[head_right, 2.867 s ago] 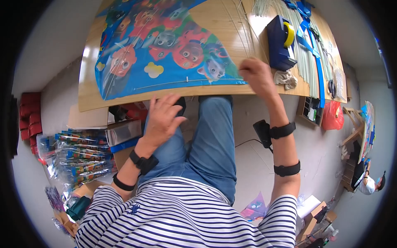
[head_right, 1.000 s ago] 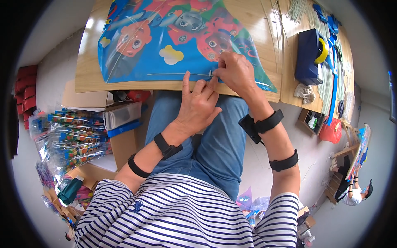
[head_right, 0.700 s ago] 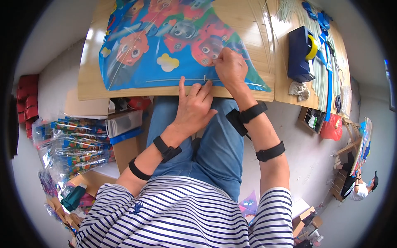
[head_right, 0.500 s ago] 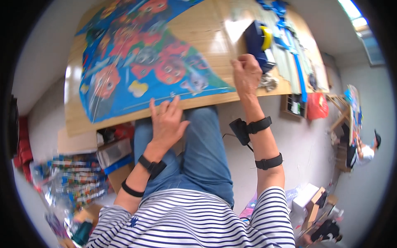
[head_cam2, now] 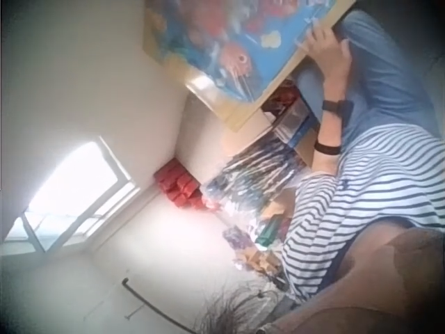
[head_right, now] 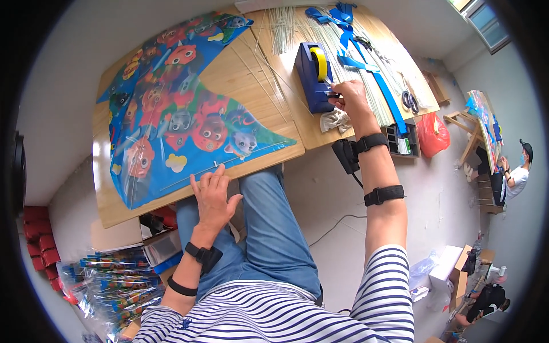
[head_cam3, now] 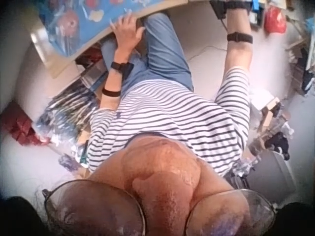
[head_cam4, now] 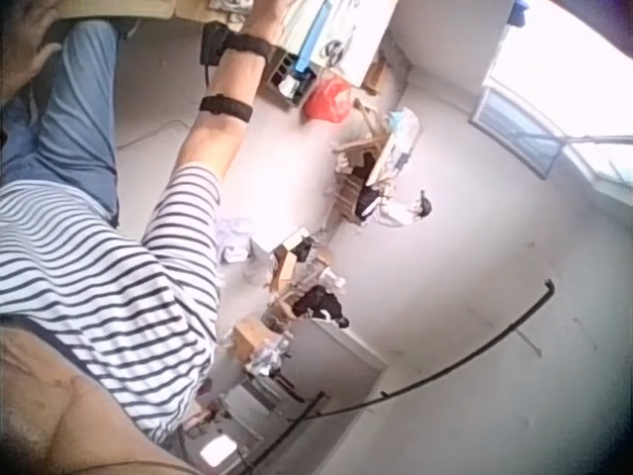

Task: The recorder is assembling components of a kite, including attaching rods and tape.

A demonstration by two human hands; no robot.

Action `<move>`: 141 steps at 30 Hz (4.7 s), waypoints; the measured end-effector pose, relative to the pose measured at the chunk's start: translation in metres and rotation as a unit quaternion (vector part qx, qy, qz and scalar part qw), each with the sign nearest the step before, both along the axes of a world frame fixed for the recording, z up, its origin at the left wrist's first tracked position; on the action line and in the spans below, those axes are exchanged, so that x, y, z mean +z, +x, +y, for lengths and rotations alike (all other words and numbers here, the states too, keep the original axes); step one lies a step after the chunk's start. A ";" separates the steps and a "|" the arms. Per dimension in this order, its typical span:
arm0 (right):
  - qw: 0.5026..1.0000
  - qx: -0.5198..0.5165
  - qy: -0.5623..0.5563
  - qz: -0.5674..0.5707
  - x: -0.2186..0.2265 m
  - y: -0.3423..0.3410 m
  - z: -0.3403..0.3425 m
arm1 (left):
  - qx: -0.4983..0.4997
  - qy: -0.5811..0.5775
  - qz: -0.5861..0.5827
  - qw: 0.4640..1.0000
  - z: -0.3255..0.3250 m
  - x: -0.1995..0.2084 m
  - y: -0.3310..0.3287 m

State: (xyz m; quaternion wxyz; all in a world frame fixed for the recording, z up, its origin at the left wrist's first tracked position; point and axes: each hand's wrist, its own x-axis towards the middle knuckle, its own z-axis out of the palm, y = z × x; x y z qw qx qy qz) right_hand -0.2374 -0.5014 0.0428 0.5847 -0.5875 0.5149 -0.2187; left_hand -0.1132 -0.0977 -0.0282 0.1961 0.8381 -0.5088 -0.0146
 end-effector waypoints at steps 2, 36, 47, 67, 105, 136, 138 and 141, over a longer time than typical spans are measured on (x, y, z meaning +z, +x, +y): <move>0.999 -0.006 0.010 -0.047 -0.003 -0.006 0.004 | 0.005 0.010 -0.011 1.000 0.000 0.000 0.000; 0.955 -0.227 0.077 -0.177 -0.068 0.004 0.027 | 0.025 -0.014 -0.002 1.000 -0.003 0.004 0.002; 0.913 0.389 -0.122 -0.004 -0.016 0.076 0.143 | 0.009 -0.080 0.053 0.995 0.031 0.007 -0.004; 0.495 0.742 -0.418 0.172 -0.033 0.192 0.236 | 0.012 -0.123 0.094 0.988 0.039 0.002 0.011; 0.806 0.368 -0.435 0.163 -0.068 0.145 0.255 | 0.010 -0.071 0.052 0.996 0.024 -0.002 0.013; 0.858 0.305 -0.358 -0.209 0.208 0.078 0.292 | 0.223 -0.451 0.193 0.842 0.291 0.056 0.134; 0.874 0.293 -0.317 -0.222 0.209 0.084 0.279 | 0.147 -0.513 0.286 0.796 0.268 0.104 0.138; 0.903 0.292 -0.228 -0.219 0.198 0.099 0.258 | 0.183 -0.482 0.264 0.815 0.278 0.130 0.178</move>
